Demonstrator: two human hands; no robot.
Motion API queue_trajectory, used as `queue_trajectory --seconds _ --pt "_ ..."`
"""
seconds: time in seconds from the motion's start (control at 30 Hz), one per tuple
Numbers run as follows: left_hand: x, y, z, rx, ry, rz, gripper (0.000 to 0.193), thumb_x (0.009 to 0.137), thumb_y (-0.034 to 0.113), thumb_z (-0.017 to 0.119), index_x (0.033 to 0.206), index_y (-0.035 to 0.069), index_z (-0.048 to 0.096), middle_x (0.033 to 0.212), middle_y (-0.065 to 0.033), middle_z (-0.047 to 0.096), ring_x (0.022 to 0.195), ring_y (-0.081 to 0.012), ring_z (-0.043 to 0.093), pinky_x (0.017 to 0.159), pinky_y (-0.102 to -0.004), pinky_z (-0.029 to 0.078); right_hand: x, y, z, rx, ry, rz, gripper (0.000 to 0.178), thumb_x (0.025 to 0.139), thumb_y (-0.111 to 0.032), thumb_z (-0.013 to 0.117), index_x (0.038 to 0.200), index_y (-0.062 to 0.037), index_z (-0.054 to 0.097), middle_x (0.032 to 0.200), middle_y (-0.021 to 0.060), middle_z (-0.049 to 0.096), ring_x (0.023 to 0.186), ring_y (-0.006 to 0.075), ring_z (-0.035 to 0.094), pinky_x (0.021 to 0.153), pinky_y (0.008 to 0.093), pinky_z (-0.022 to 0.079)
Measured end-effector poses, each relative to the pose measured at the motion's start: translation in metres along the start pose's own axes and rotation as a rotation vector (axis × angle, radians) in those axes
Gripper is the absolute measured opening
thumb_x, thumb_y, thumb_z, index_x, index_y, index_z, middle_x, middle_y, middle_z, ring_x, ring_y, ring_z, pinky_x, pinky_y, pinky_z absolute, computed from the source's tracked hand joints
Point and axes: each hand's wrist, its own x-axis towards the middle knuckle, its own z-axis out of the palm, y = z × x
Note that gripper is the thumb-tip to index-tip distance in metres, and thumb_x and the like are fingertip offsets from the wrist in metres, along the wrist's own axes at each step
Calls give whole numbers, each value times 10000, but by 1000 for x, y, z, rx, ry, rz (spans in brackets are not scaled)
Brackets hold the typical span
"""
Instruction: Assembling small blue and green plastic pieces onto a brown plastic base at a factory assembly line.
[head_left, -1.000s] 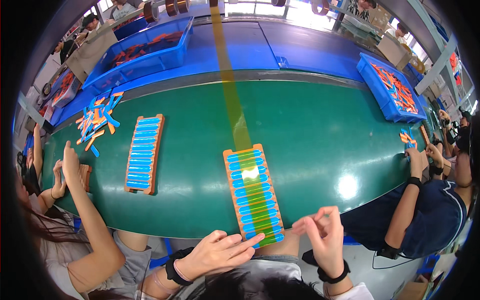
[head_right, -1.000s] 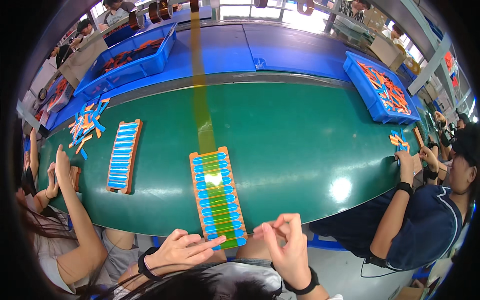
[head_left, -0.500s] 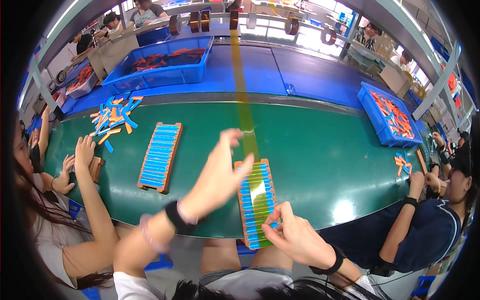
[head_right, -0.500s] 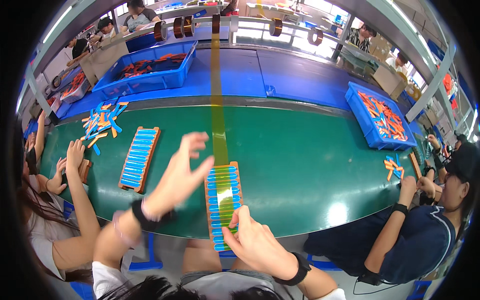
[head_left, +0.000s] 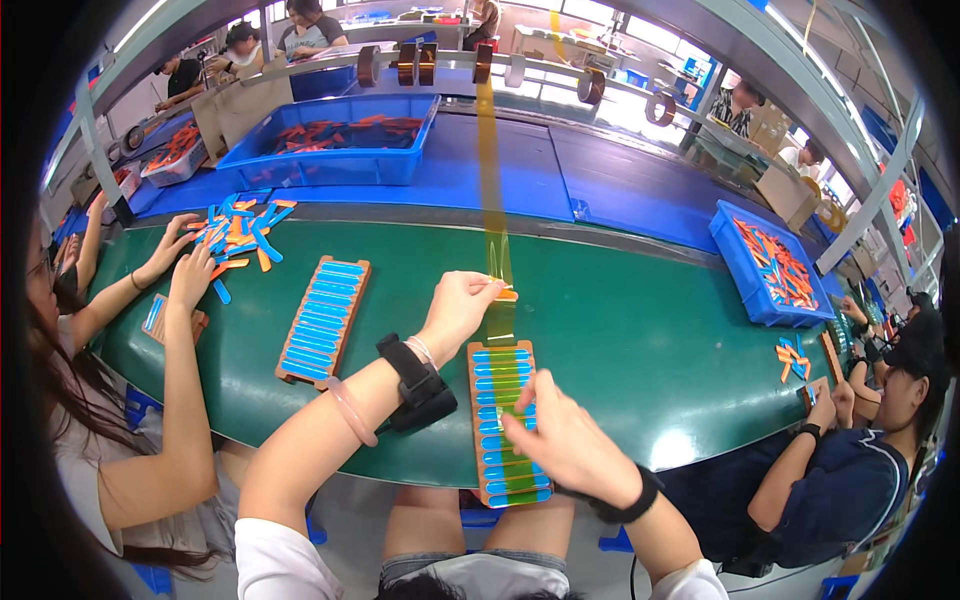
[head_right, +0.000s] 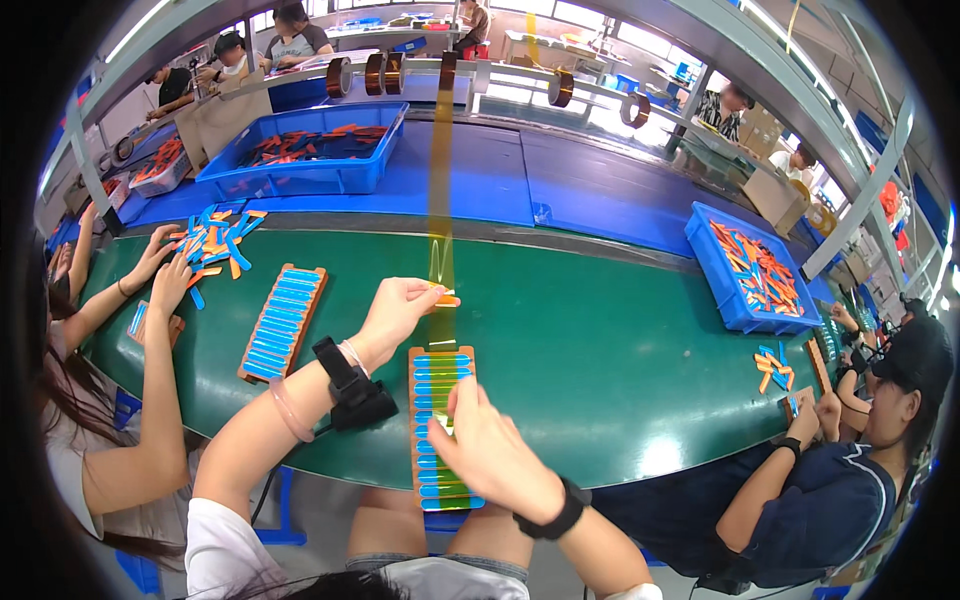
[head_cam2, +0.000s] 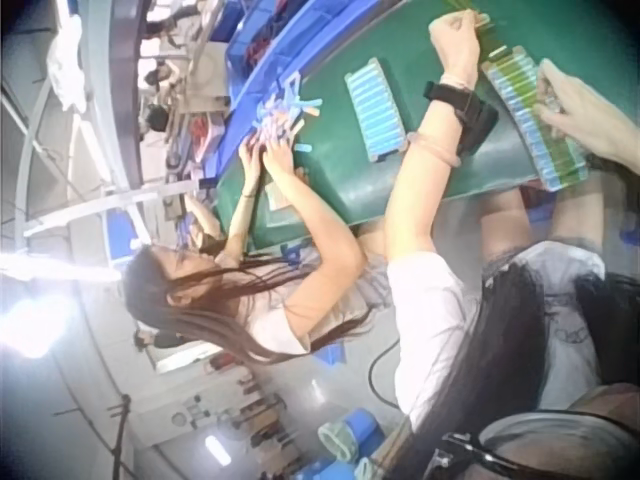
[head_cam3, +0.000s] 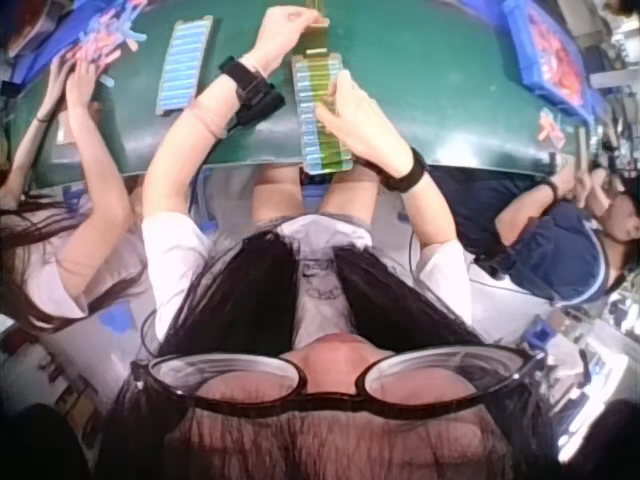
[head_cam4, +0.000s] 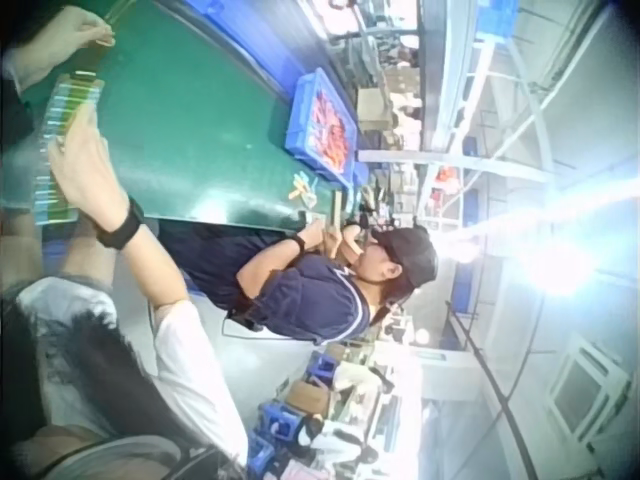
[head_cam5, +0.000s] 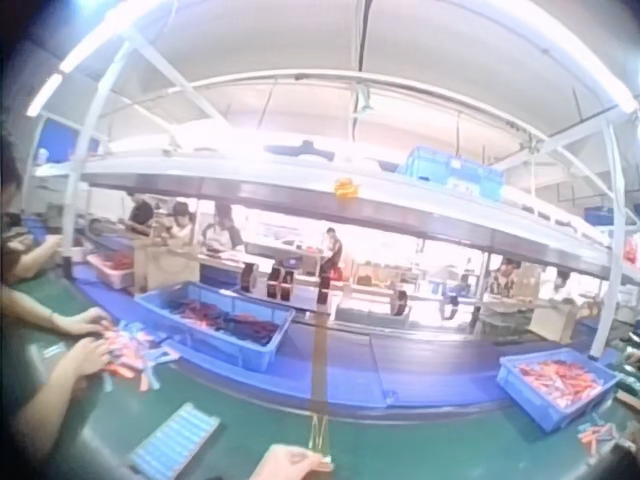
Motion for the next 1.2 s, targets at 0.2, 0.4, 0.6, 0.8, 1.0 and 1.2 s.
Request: queue_trajectory --seconds 0.2,0.4,0.6,0.8,1.0,1.2 --pt "-15 0 6 116 49 25 207 824 132 546 859 -66 598 800 -115 648 741 -119 606 642 -241 466 78 9 -2 -136 217 -92 306 795 -179 477 937 67 363 903 293 488 804 458 522 694 478 452" --pt "-17 11 1 289 -132 -12 336 848 228 513 960 -83 572 900 -213 601 924 -206 557 781 -299 442 90 17 -15 -74 189 -7 306 781 -187 491 924 60 380 912 279 494 824 437 529 725 459 449" --pt "-16 -1 8 858 173 52 524 832 424 480 871 -91 571 1106 -359 444 1205 -377 316 998 -365 264 54 52 -37 -223 253 -41 477 766 -138 525 1154 59 327 1171 261 341 1020 420 427 877 433 382" --pt "-53 85 -29 -696 -406 -154 364 900 347 395 1034 22 489 1113 -173 520 934 -232 544 809 -363 444 40 67 -26 -298 224 -97 508 801 -218 540 1175 57 334 1177 253 342 1014 408 423 856 439 389" --pt "-113 89 -54 -712 -208 -219 467 912 324 354 1243 -2 305 1260 -191 402 1047 -267 503 877 -376 412 51 24 24 -540 29 -94 754 728 -389 588 1260 55 290 1297 292 228 1008 409 400 830 462 395" --pt "-160 43 -107 436 161 59 574 824 165 551 1296 16 261 1287 -178 348 1130 -272 424 909 -347 373 66 51 -7 -706 -69 -352 796 574 -423 687 1218 -33 429 1290 250 262 1035 375 380 835 454 385"
